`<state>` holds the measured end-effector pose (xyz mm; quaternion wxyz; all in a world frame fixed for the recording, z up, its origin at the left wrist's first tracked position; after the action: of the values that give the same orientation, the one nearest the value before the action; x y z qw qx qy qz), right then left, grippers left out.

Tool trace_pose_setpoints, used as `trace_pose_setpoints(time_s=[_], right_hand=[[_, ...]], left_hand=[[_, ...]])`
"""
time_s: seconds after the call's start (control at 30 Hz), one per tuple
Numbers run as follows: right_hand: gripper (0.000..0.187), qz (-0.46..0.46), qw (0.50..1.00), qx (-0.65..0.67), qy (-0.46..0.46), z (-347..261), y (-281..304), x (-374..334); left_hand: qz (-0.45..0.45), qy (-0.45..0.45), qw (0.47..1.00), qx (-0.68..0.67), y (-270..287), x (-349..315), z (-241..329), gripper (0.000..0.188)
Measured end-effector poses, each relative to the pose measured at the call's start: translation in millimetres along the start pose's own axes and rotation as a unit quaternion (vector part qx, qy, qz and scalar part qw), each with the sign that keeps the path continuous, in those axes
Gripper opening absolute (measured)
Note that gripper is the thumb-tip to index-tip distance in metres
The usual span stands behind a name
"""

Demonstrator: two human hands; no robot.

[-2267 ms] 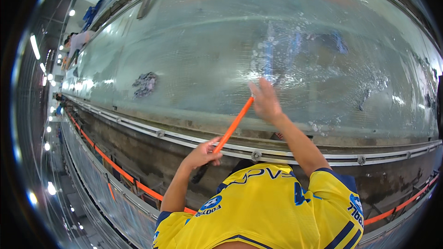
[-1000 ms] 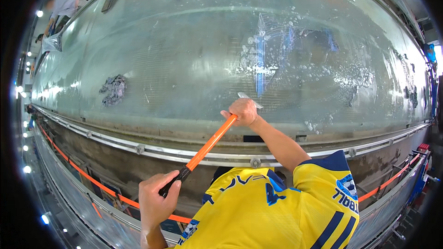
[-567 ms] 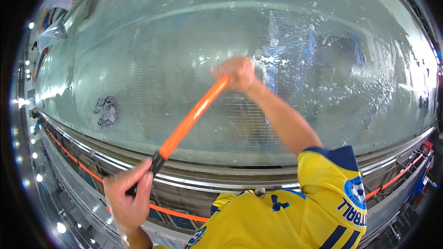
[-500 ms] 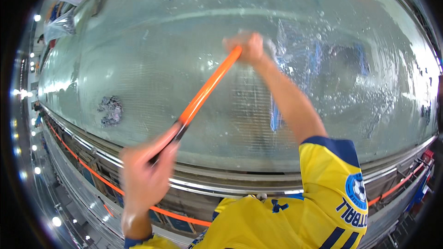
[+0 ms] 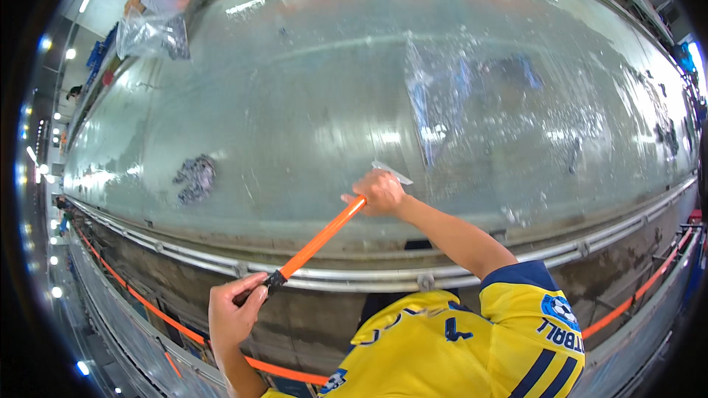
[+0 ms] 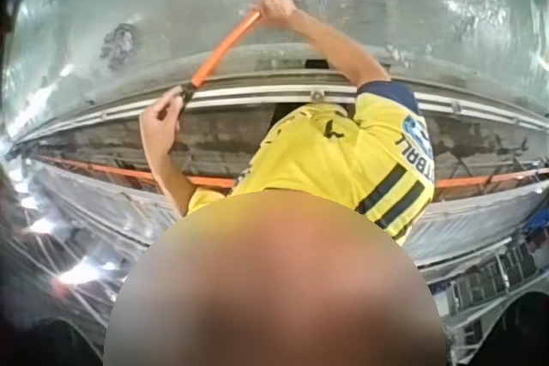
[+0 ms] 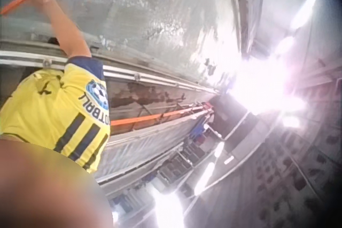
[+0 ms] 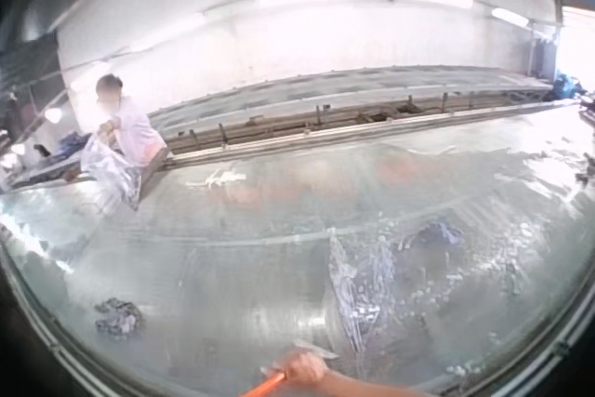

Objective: The person uses a squeegee and a cloth to clean a large glass surface. They repeatedly wipe the glass with the cloth and then use the squeegee to remove water and residue, working methodically across the surface.

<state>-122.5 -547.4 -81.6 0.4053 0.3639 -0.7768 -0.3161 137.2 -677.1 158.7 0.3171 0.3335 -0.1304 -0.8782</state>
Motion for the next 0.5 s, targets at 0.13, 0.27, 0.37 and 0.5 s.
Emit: trace_pose_setpoints(time_s=[0.13,0.27,0.37,0.5], right_hand=[[0.044,-0.023,0.999,0.021,0.022,-21.9,27.0,-78.7],[0.046,0.068,0.997,0.018,0.031,9.6,48.9,-74.2],[0.047,0.111,0.993,0.020,0.042,31.1,53.9,-45.4],[0.046,0.132,0.990,0.034,0.025,62.1,43.2,-4.8]], left_hand=[[-0.056,-0.069,0.996,0.027,-21.3,-59.8,-17.7,0.026],[-0.080,-0.184,0.978,0.053,-65.0,-59.8,22.8,0.026],[-0.062,-0.191,0.979,0.036,-70.9,-39.4,54.9,0.028],[-0.024,-0.103,0.992,0.069,-68.6,7.3,93.9,0.027]])
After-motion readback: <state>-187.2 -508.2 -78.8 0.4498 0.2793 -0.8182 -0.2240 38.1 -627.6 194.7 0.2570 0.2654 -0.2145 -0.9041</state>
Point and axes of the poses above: each hand's wrist, its own x-axis towards the middle knuckle, its own y-axis out of the back of the hand, z = x × y, the point moved 5 cm from there along x, towards the middle knuckle, and after that the axes turned 10 degrees about -x, right-handed, at the moved point
